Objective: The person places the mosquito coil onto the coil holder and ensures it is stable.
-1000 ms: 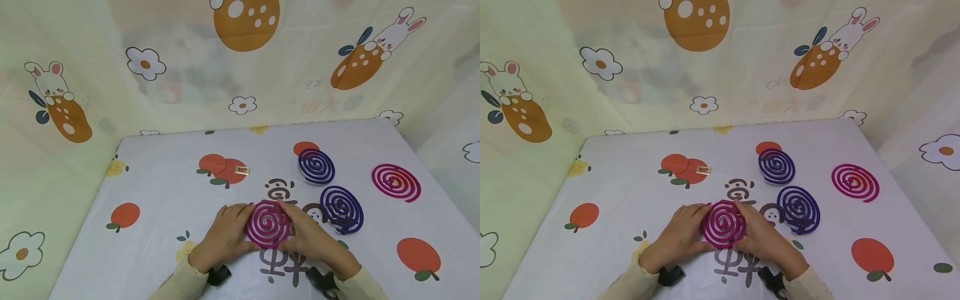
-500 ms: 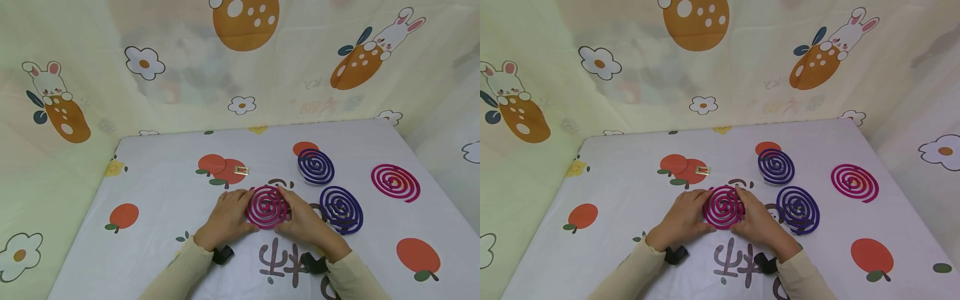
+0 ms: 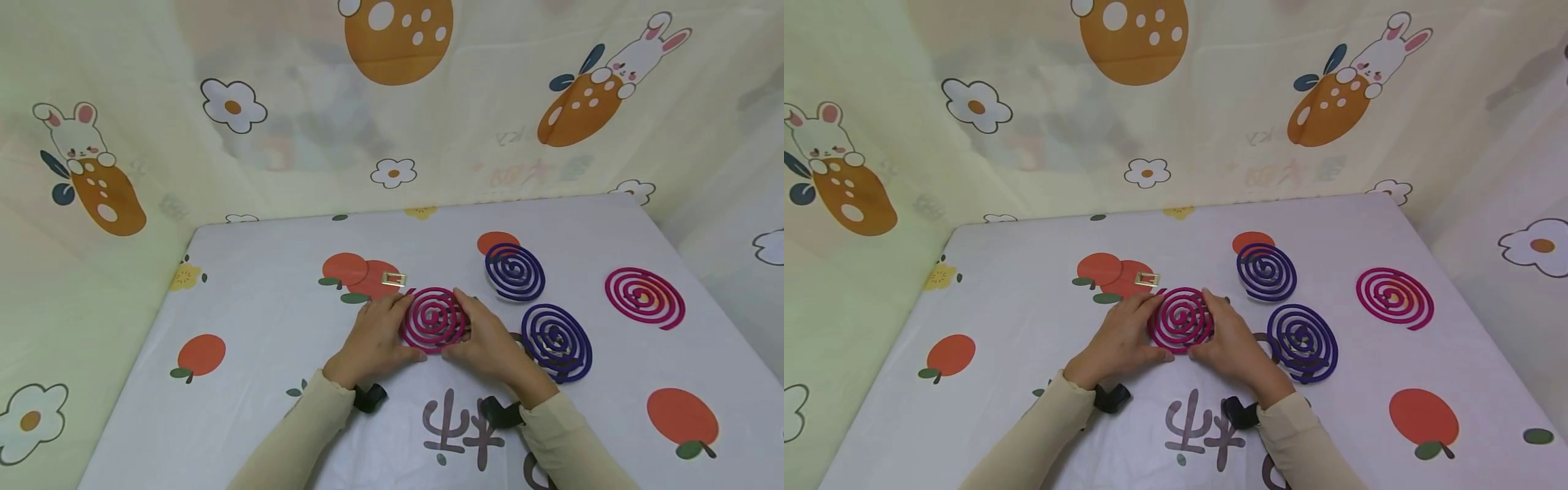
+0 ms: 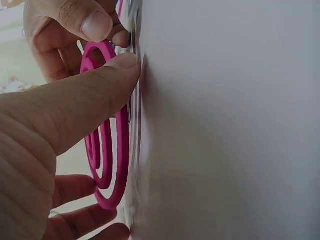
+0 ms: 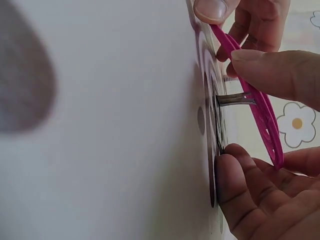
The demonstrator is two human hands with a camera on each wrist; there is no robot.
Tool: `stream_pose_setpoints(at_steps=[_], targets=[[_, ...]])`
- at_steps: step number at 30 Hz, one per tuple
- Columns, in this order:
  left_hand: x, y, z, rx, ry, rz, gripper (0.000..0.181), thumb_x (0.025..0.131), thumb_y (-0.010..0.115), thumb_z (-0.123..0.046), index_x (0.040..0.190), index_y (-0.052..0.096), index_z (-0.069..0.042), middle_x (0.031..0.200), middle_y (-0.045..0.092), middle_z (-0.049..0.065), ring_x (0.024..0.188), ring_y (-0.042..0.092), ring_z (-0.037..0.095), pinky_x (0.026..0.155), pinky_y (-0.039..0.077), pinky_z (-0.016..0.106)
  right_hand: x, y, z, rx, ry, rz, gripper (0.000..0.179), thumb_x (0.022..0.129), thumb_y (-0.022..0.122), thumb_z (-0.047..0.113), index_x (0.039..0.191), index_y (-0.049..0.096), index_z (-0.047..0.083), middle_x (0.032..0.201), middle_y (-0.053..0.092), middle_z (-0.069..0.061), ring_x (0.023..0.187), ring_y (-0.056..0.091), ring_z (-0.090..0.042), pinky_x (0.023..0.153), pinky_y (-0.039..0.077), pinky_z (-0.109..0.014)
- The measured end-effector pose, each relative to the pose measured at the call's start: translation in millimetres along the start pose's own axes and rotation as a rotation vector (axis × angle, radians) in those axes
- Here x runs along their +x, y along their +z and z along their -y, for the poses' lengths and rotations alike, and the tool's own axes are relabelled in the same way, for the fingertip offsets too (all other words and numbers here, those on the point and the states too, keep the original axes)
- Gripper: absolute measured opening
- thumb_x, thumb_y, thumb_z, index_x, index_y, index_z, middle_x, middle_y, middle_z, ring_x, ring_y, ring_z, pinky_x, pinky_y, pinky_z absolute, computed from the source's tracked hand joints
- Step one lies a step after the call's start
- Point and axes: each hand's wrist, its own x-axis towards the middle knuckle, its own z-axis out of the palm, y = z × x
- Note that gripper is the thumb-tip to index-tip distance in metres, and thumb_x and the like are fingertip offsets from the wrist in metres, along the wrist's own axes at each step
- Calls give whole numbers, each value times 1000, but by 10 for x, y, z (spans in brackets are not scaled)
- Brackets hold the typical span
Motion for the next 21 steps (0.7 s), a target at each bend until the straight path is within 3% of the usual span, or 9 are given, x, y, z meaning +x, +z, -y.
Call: stream_pose_setpoints(at_steps=[21], targets=[[165, 40, -16, -33, -49, -50, 96, 80, 90, -45, 155, 47, -6, 150, 54, 14, 138, 50, 29, 117, 39, 50, 208, -37, -50, 39, 19, -7, 108, 70, 91, -3, 157, 28, -15, 151, 45, -34, 141, 44, -48, 119, 32, -61]])
